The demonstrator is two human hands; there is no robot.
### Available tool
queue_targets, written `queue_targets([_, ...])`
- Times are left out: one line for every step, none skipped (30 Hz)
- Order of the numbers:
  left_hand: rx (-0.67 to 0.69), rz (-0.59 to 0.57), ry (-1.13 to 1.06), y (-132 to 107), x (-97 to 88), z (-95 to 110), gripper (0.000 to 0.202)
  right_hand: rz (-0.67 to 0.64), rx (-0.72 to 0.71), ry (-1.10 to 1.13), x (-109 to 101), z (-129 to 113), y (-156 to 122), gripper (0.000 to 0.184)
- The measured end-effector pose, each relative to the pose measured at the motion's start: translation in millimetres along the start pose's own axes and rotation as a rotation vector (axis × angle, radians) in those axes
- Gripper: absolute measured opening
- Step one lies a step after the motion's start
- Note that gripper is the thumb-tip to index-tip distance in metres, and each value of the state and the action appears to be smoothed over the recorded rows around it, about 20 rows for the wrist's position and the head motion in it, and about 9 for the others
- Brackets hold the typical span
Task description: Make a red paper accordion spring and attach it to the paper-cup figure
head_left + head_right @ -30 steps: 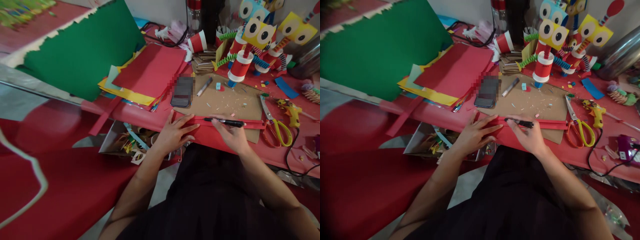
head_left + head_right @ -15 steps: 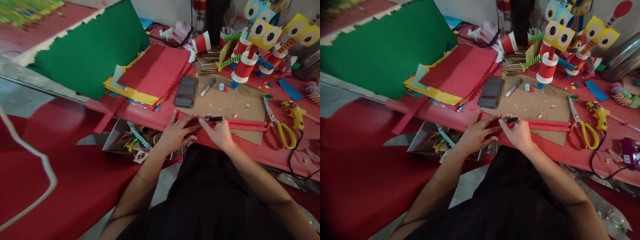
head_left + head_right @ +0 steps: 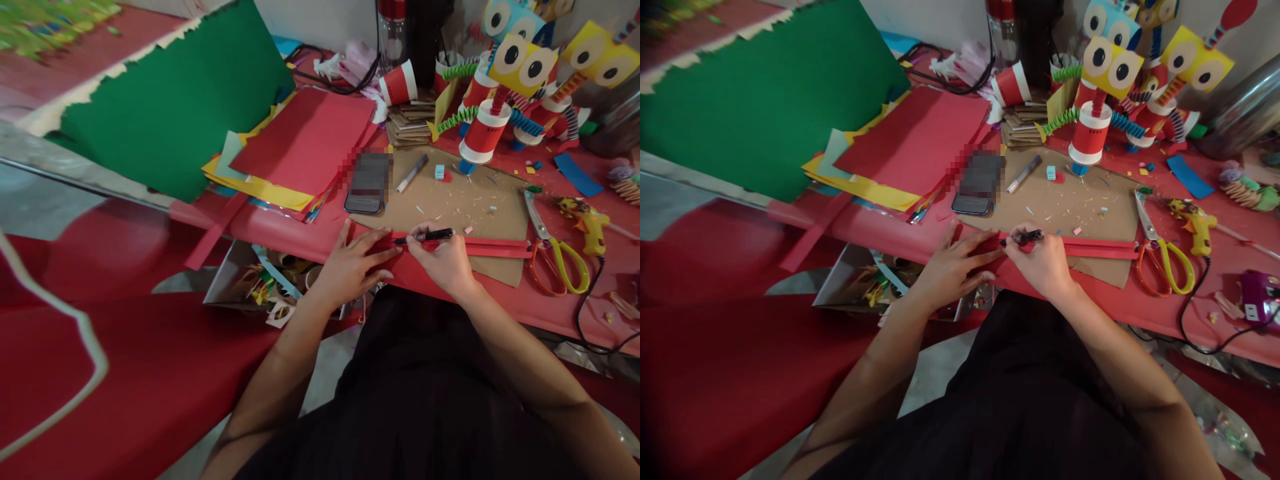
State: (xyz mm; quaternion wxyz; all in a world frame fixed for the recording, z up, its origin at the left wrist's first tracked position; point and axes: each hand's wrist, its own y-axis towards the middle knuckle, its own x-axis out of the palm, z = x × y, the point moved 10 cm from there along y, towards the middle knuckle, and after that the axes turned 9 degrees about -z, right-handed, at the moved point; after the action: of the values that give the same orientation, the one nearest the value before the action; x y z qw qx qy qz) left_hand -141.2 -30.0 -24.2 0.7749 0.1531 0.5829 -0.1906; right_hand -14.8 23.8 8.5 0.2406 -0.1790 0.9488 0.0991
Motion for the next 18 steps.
queue_targets([0.007,0.000,0.004,0.0,-0.2,0.6,0.044,-0.003,0.001,-0.008,-2.4,-0.1,-0.3,0.008])
queue_targets([0.013,0.000,0.008,-0.1,-0.4,1.3,0.044,-0.004,0.000,-0.013,-5.1,-0.3,-0.7,0.008])
queue_targets([0.017,-0.001,0.011,-0.1,-0.8,1.9,0.044,-0.004,-0.002,-0.016,-8.1,-0.5,-1.4,0.008])
queue_targets([0.018,-0.002,0.013,-0.1,-1.1,2.2,0.044,-0.005,-0.004,-0.017,-10.8,-0.6,-2.2,0.008])
queue_targets([0.016,-0.004,0.013,-0.1,-1.5,2.3,0.043,-0.008,-0.005,-0.018,-13.4,-0.4,-3.2,0.008])
queue_targets([0.012,-0.006,0.011,0.0,-1.7,2.1,0.042,-0.010,-0.003,-0.021,-16.0,0.2,-4.4,0.008])
queue_targets([0.006,-0.009,0.009,0.0,-1.8,1.8,0.042,-0.011,0.000,-0.029,-18.6,1.0,-5.7,0.008])
queue_targets([0.001,-0.010,0.007,0.0,-1.8,1.5,0.041,-0.007,0.004,-0.042,-21.5,2.1,-7.3,0.008])
queue_targets([-0.001,-0.010,0.007,0.0,-1.9,1.4,0.041,0.003,0.009,-0.059,-25.0,3.3,-9.0,0.008])
queue_targets([-0.002,-0.010,0.008,-0.1,-1.9,1.4,0.040,0.017,0.014,-0.077,-28.9,4.6,-10.7,0.008])
queue_targets([-0.001,-0.007,0.008,-0.2,-1.9,1.5,0.040,0.033,0.020,-0.093,-33.1,6.1,-12.5,0.008])
queue_targets([0.000,-0.004,0.007,-0.4,-1.9,1.4,0.040,0.047,0.027,-0.106,-37.0,7.6,-14.3,0.008])
queue_targets([0.000,0.001,0.005,-0.5,-1.9,1.2,0.040,0.056,0.032,-0.114,-40.7,9.2,-15.9,0.007])
queue_targets([-0.001,0.004,0.003,-0.6,-1.7,0.7,0.040,0.062,0.037,-0.118,-44.1,10.9,-17.4,0.008])
queue_targets([-0.003,0.006,0.001,-0.7,-1.4,0.1,0.039,0.063,0.041,-0.117,-47.3,12.6,-18.9,0.008])
queue_targets([-0.006,0.007,0.000,-0.8,-1.0,-0.6,0.039,0.063,0.046,-0.116,-50.4,14.5,-20.4,0.008])
queue_targets([-0.007,0.008,-0.001,-0.8,-0.5,-1.1,0.038,0.065,0.054,-0.113,-53.7,16.7,-22.1,0.008])
queue_targets([-0.007,0.008,-0.001,-0.9,-0.1,-1.5,0.038,0.069,0.064,-0.109,-57.3,19.2,-24.0,0.008])
